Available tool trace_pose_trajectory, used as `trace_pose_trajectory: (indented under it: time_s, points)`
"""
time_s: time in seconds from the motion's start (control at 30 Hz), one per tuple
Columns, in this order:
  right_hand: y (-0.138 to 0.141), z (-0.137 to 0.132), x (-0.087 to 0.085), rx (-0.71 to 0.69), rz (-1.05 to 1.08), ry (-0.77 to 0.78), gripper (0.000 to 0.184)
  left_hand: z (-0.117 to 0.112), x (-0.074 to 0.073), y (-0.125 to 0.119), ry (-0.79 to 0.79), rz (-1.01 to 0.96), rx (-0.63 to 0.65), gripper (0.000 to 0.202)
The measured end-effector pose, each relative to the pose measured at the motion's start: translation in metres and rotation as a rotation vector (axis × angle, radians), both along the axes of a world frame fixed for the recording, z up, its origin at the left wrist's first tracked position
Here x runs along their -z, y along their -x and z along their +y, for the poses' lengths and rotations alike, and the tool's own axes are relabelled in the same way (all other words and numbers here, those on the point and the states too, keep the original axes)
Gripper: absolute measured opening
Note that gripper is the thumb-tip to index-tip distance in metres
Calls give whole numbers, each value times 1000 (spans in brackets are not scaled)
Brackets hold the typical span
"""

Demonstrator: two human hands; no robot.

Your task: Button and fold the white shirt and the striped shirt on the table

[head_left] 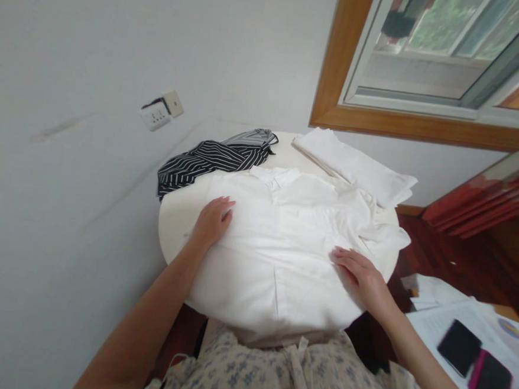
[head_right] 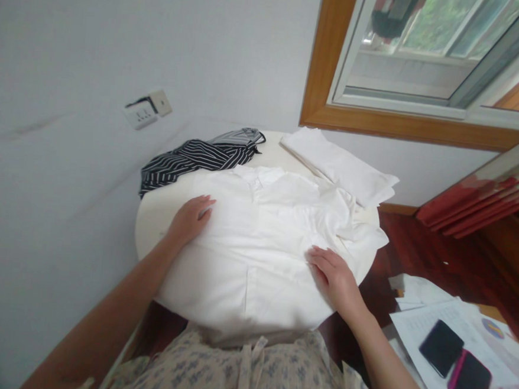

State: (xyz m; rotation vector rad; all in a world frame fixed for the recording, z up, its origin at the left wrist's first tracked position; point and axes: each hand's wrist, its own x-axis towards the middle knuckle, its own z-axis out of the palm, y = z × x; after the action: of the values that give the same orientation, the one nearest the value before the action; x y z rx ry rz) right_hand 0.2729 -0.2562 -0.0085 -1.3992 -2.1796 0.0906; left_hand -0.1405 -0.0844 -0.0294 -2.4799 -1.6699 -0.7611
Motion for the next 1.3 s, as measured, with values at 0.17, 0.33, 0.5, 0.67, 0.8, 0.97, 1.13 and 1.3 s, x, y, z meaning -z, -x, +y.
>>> trace_pose_trajectory:
  time_s: [0.17,0.33,0.5,0.67,0.8,0.97,1.13,1.3]
  points:
    - [-10,1,-2,-70,35,122,23,0,-1,0,-6,0,1,40]
    - [-14,-3,-2,-19,15,137,27,1,0,1,-7,5,5,40]
    - [-22,-16,11,6,10,43,32,1,1,1,-11,25,14,40]
    - [-27,-24,9,-31,30,7,27,2,1,1,-9,20,3,39]
    - [-21,-15,-15,-38,-20,14,25,2,1,1,-2,4,9,39]
    - [33,19,-30,-3,-107,2,36,2,2,2,-15,5,10,40]
    - [89,30,-11,53,-245,142,47,1,0,1,-12,43,6,41]
    - [76,13,4,-10,-261,91,48,-2,-3,-2,-12,41,-4,40]
